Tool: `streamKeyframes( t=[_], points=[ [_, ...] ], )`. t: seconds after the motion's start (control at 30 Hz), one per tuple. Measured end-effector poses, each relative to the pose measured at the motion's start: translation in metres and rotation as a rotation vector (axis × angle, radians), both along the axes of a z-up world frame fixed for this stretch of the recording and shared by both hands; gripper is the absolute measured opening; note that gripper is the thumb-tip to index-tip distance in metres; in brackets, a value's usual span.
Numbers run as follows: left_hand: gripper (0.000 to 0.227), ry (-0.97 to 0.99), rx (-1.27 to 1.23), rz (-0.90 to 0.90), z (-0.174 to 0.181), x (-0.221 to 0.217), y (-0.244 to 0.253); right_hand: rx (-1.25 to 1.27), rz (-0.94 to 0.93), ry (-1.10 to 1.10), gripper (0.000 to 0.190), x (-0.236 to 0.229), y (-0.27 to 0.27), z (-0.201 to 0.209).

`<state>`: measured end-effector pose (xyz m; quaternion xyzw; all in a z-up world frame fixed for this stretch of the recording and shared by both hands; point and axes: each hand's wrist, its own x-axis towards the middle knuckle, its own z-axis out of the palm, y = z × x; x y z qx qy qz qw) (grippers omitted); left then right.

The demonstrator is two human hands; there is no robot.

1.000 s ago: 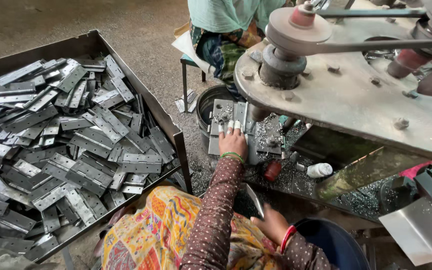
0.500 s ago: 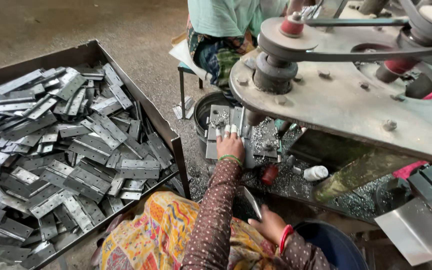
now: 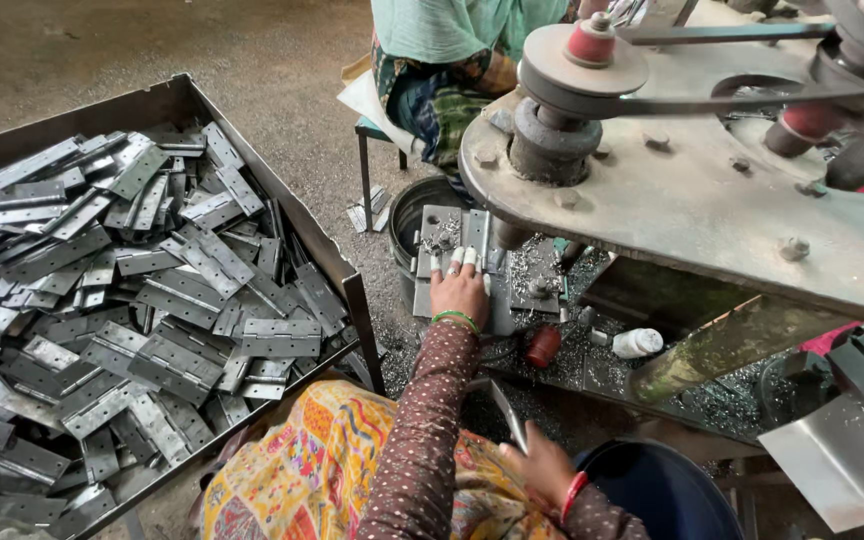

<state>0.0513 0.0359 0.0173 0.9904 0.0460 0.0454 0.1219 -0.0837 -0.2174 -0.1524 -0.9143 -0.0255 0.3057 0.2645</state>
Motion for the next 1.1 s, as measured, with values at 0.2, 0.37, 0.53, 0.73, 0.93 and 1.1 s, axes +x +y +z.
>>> streamKeyframes(
  t=[0.2, 0.37, 0.53, 0.73, 0.93, 1.1],
  points=[
    [0.029, 0.125, 0.018, -0.055, 0.013, -0.078, -0.024, 0.162, 0.06, -0.289, 0.057, -0.002, 0.003, 0.043],
    [0.052, -0.321, 0.174, -0.039, 0.003, -0.146, -0.035, 0.106, 0.121, -0.29, 0.054, 0.001, 0.008, 0.034],
    [0.026, -0.583, -0.054, -0.158, 0.017, -0.143, -0.026, 0.015, 0.117, -0.285, 0.051, -0.001, 0.009, 0.039],
    [0.014, -0.704, -0.218, -0.017, 0.046, -0.115, -0.03, 0.146, 0.078, -0.212, 0.05, -0.007, 0.013, 0.055],
    [0.029, -0.211, 0.171, -0.044, 0.025, -0.061, -0.04, 0.111, 0.107, -0.184, 0.045, 0.0, 0.014, 0.049],
    [0.049, -0.112, 0.144, 0.074, -0.004, -0.056, -0.016, 0.138, 0.094, -0.184, 0.05, 0.003, 0.006, 0.036]
  ],
)
